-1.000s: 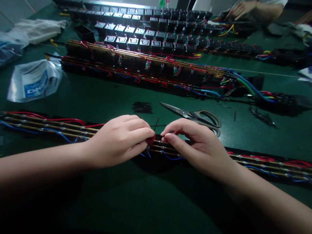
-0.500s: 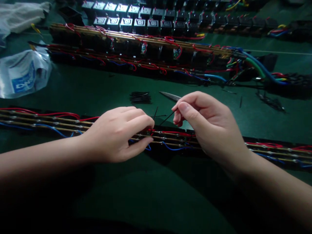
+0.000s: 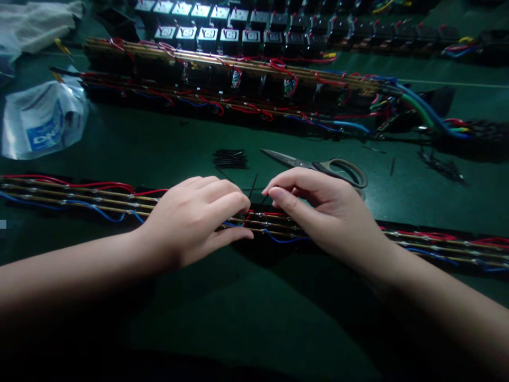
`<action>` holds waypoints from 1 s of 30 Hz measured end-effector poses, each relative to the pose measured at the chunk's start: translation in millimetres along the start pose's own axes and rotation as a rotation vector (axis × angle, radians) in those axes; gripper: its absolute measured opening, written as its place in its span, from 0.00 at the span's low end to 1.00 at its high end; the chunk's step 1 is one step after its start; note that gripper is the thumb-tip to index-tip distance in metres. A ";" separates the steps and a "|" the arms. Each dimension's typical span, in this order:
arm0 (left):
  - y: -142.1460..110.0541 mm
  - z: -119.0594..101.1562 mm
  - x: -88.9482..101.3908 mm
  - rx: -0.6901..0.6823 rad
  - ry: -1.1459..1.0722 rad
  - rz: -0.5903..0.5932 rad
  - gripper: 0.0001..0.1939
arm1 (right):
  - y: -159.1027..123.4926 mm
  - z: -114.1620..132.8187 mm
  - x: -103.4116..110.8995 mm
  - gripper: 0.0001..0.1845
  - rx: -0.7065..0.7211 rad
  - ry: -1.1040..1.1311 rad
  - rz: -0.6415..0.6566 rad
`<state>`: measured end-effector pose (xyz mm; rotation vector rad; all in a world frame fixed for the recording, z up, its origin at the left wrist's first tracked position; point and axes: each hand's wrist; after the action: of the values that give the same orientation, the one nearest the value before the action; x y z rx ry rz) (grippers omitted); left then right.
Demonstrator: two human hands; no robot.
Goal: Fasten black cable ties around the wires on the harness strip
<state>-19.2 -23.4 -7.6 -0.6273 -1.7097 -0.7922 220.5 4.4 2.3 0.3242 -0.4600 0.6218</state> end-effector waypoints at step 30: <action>-21.7 -6.4 -13.4 -0.168 -0.016 -0.139 0.13 | -1.9 2.2 -3.0 0.07 -0.034 -0.264 0.125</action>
<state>-28.0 -42.4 -23.5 -0.6345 -1.7269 -1.0394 218.9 0.6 2.4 0.3485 -0.7480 0.6951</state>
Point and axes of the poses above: each hand's wrist, its own y-axis towards the middle knuckle, its own x-axis out of the back of the hand, z = x × y, and after that the axes turned 8 degrees about z, right-handed
